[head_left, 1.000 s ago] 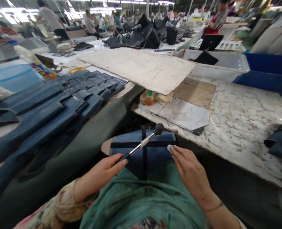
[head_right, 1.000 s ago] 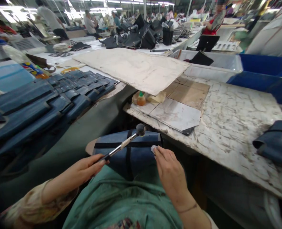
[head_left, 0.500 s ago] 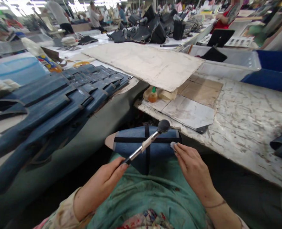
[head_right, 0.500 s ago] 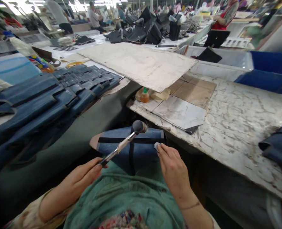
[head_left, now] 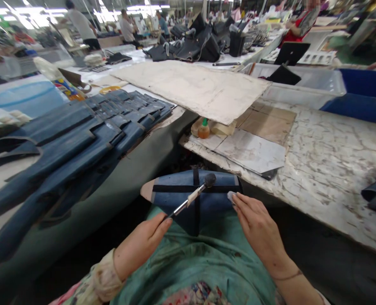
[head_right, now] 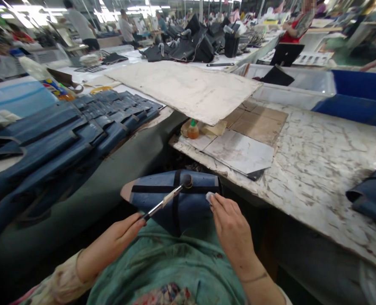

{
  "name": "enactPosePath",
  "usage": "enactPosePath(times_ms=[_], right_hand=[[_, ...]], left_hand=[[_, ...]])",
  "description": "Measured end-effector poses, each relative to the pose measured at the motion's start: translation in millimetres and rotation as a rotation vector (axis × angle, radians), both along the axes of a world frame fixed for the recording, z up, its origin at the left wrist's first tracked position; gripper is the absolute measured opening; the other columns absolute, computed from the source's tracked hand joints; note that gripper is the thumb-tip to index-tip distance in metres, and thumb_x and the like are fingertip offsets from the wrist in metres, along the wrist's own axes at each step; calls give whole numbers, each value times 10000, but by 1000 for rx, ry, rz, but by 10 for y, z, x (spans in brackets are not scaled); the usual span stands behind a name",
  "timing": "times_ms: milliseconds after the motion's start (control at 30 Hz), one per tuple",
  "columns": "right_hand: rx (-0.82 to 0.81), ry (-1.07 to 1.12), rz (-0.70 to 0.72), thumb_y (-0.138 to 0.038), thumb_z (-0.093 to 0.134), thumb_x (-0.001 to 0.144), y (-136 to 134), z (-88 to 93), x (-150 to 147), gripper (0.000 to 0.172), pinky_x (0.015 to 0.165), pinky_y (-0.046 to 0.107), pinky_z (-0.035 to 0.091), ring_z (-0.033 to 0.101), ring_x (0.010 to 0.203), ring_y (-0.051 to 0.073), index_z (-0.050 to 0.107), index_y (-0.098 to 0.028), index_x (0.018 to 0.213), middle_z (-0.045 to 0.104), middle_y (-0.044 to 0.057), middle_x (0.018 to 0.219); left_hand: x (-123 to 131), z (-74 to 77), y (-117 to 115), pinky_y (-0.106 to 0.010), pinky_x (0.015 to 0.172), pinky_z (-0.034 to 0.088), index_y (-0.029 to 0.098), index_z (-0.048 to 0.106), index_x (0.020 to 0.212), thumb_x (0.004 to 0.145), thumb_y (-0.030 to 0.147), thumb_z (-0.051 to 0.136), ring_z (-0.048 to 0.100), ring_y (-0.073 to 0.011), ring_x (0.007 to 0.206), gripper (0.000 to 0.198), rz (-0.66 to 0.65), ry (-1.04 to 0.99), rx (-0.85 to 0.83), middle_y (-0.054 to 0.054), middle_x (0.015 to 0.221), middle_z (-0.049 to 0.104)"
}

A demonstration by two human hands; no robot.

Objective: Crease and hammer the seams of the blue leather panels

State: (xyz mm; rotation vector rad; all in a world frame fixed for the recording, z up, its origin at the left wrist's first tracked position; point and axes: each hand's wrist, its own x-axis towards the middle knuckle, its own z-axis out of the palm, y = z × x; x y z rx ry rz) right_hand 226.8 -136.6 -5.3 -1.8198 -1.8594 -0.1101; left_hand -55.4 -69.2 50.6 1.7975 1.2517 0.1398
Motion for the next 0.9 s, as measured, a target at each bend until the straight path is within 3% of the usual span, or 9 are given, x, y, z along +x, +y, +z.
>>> enactPosePath(times_ms=[300,500,633,900], right_hand=[[-8,-17,-1,-232,413,913,-11,-24,8,338,925,377,461,555,1024,202,551,-165,1215,614,91,1127],[-24,-10,-7,-237,408,914,-11,-21,-1,343,920,371,464,553,1039,202,542,-181,1225,612,87,1135],[-29,3,-14,-247,401,917,-13,-27,-5,344,920,375,461,556,1034,202,541,-199,1228,614,80,1130],[-28,-5,8,-261,401,918,-9,-23,14,342,907,359,467,547,1032,202,553,-172,1211,613,85,1126]], left_hand=[[141,9,-1,-257,698,467,193,586,831,873,465,356,550,-150,659,359,-33,10,4,-10,702,598],[-90,76,-90,-236,709,471,193,573,903,874,505,350,568,-156,718,384,81,-32,18,-25,785,625],[-239,49,-112,-250,711,465,194,554,844,867,515,354,570,-167,713,379,121,78,-6,-20,750,608],[-208,50,-138,-227,667,451,202,540,832,871,493,337,552,-150,678,357,129,27,3,-11,737,600]])
